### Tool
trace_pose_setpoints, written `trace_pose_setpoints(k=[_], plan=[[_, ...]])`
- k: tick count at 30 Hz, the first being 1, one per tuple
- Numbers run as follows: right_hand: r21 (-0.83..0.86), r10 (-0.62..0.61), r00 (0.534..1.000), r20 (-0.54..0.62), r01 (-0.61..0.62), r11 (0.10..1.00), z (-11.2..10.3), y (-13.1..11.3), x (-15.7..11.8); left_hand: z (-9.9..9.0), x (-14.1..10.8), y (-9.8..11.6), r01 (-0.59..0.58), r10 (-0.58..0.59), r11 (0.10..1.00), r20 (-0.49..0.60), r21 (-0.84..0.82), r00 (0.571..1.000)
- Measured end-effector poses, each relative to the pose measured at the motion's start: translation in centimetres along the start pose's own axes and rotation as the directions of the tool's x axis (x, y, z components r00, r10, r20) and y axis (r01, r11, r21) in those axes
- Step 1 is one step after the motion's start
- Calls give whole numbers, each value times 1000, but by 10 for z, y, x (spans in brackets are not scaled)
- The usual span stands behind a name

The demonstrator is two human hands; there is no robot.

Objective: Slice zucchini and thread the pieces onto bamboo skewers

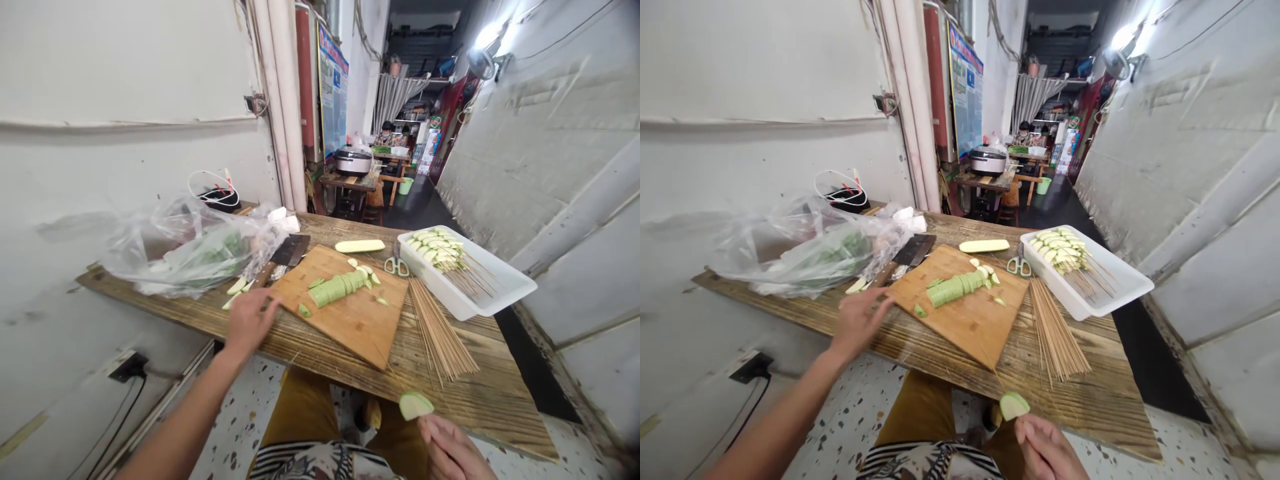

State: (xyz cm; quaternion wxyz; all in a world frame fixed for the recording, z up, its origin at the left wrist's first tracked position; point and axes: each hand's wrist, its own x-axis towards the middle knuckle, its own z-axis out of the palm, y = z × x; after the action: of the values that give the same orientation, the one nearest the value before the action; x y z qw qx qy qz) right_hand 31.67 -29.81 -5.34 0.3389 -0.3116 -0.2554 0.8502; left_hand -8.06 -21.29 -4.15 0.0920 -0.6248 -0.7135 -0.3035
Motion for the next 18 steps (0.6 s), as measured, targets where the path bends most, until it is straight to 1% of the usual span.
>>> trace_pose_setpoints(k=[2, 4, 5, 7, 9, 12, 14, 16, 18], plan=[[6, 1, 1000, 4, -1, 1000, 2, 0, 2, 8, -11, 29, -65, 71, 996, 83, -67, 994], [-1, 2, 1000, 15, -1, 1000, 3, -1, 2, 17, -17, 49, -43, 51, 997, 116, -69, 992], [-4, 1, 1000, 21, -1, 1000, 3, -1, 2, 21, -17, 53, -26, 36, 997, 137, -73, 990], [8, 5, 1000, 26, -6, 1000, 5, -1, 1, 29, -11, 53, -5, 23, 995, 184, -95, 983], [27, 6, 1000, 29, -6, 1000, 7, -2, 0, 32, 3, 43, -10, 36, 992, 213, -122, 976], [22, -8, 1000, 19, 7, 1000, 10, -4, 0, 30, 28, 24, -18, 45, 991, 193, -135, 980], [14, -13, 1000, 17, 13, 1000, 12, -5, 0, 28, 38, 18, -20, 41, 991, 157, -136, 987], [18, -18, 999, 27, 18, 1000, 14, -4, 1, 28, 37, 22, -22, 37, 990, 103, -138, 994], [21, -31, 999, 40, 31, 999, 16, -3, 2, 32, 29, 32, -42, 56, 987, 83, -158, 995]])
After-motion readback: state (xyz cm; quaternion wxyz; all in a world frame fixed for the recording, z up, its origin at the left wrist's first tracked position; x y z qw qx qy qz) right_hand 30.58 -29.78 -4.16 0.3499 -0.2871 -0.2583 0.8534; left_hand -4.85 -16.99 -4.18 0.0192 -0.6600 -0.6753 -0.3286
